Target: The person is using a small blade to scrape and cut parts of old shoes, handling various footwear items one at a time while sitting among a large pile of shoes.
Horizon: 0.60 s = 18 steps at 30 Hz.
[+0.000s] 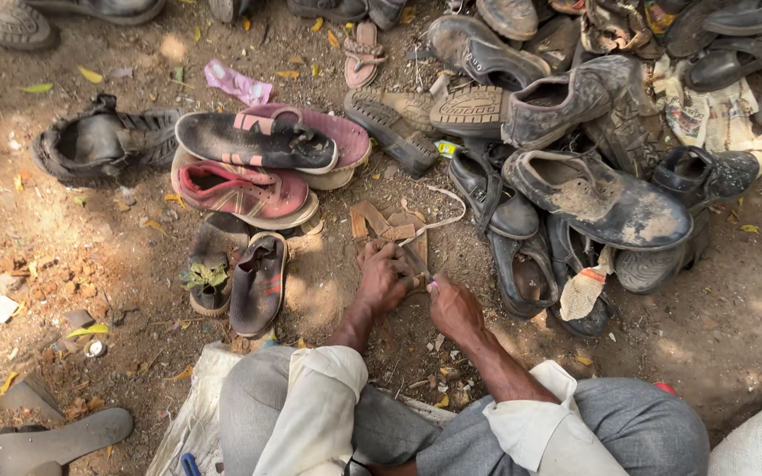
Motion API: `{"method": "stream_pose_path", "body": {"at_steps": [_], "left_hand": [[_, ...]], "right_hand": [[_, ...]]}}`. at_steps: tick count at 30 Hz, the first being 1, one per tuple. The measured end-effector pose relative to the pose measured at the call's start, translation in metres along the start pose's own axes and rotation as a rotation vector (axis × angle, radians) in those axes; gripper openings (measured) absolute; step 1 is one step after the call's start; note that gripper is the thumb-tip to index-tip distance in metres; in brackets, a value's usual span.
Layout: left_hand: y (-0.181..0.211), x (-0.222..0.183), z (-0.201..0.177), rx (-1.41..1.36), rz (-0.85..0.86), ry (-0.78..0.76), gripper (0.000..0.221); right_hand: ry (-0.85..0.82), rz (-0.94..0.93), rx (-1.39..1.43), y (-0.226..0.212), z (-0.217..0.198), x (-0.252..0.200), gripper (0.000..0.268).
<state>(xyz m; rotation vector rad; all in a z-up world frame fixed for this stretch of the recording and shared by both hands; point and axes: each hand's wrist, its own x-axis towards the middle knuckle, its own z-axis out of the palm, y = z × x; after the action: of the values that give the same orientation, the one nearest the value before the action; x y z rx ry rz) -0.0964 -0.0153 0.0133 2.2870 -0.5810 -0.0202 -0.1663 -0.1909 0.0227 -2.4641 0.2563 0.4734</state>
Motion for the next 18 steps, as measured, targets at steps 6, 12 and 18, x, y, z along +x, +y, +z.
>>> {"method": "stream_pose_path", "body": {"at_steps": [6, 12, 18], "left_hand": [[0.0, 0.0, -0.006, -0.075, -0.11, -0.046, 0.011], [-0.006, 0.002, 0.0, -0.094, -0.163, -0.125, 0.006], [0.001, -0.003, -0.007, -0.064, -0.171, -0.151, 0.017]], "right_hand": [[-0.063, 0.031, 0.042, 0.023, 0.001, -0.036, 0.027], [-0.04, 0.089, 0.066, 0.01, 0.006, -0.028, 0.028], [-0.087, 0.136, 0.061, 0.004, 0.005, -0.032, 0.027]]}}
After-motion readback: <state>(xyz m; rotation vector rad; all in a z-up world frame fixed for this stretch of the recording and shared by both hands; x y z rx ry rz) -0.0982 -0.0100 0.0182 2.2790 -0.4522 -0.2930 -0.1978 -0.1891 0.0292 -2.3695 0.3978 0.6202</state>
